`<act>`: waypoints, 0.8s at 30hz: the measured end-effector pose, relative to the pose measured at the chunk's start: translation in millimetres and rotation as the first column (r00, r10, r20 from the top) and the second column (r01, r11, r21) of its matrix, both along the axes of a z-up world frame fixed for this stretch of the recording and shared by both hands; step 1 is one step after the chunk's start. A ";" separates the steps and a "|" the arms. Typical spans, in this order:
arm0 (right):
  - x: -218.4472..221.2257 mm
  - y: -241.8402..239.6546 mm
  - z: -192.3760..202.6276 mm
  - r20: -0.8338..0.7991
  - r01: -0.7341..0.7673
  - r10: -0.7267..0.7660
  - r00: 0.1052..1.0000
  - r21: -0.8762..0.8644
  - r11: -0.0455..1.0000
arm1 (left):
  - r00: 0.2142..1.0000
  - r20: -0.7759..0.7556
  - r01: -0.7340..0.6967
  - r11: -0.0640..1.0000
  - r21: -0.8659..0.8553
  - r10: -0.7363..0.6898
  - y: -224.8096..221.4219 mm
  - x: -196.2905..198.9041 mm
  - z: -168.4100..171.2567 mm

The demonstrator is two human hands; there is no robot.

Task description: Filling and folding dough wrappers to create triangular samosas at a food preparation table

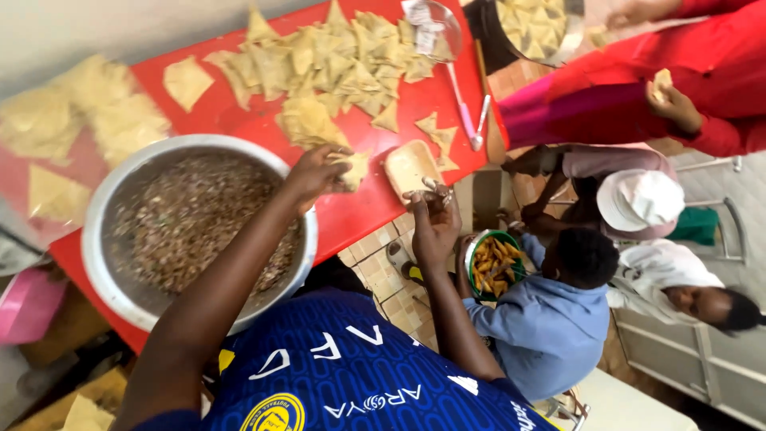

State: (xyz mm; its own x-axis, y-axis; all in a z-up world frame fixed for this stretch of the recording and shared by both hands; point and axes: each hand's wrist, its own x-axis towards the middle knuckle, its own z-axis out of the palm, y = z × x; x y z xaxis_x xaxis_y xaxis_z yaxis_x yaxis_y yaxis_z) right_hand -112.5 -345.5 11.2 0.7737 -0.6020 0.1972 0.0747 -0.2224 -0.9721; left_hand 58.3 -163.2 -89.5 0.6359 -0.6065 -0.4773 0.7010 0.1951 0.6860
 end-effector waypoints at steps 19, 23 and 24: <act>-13.0 -114.0 -70.6 -0.341 -0.008 -0.088 0.936 -0.269 0.963 | 0.973 0.172 -0.215 0.872 0.441 0.153 -237.4 116.6 -192.8; 41.8 -74.9 -119.8 -0.409 -0.216 0.130 0.903 -0.172 0.961 | 0.955 0.024 -0.296 0.949 0.109 0.296 -106.9 99.4 -54.4; 55.2 -65.5 -138.0 -0.369 -0.260 0.165 0.915 -0.226 0.939 | 0.942 0.070 -0.330 0.943 0.032 0.327 -75.9 93.1 -29.9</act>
